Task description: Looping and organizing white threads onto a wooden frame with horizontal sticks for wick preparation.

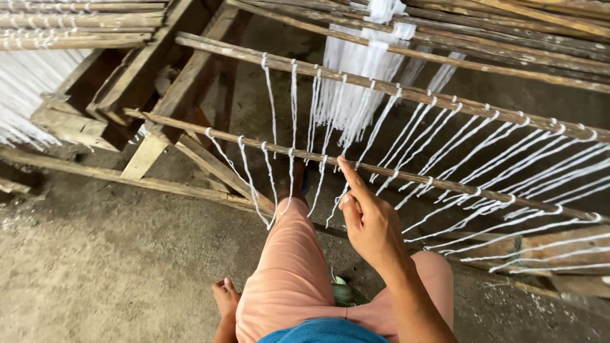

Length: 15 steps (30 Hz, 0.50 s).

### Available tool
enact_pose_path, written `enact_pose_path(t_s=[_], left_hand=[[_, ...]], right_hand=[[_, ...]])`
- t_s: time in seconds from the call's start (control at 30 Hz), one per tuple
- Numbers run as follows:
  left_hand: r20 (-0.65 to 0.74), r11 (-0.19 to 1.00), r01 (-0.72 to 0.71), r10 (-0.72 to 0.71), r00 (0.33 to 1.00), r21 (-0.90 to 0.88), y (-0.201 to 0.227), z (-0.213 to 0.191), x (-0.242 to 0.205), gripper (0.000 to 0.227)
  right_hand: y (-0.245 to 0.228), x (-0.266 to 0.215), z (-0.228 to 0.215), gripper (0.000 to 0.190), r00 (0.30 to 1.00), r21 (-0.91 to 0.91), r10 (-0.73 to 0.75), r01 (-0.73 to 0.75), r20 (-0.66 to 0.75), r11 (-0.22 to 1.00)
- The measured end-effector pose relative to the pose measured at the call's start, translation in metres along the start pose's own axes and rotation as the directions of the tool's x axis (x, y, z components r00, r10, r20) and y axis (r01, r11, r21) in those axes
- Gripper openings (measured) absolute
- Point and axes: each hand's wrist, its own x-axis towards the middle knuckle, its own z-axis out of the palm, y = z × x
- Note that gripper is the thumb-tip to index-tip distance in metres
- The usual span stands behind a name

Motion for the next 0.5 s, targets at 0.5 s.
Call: enact_pose_path(t_s=[0.5], left_hand=[[-0.505,0.205,-0.970,0.856,0.114,0.130,0.337,-0.094,-0.109,0.023]], right_hand=[[-0.001,-0.052,-0.046,0.053,0.918,0.262,0.077,0.030,-0.388,0.964]])
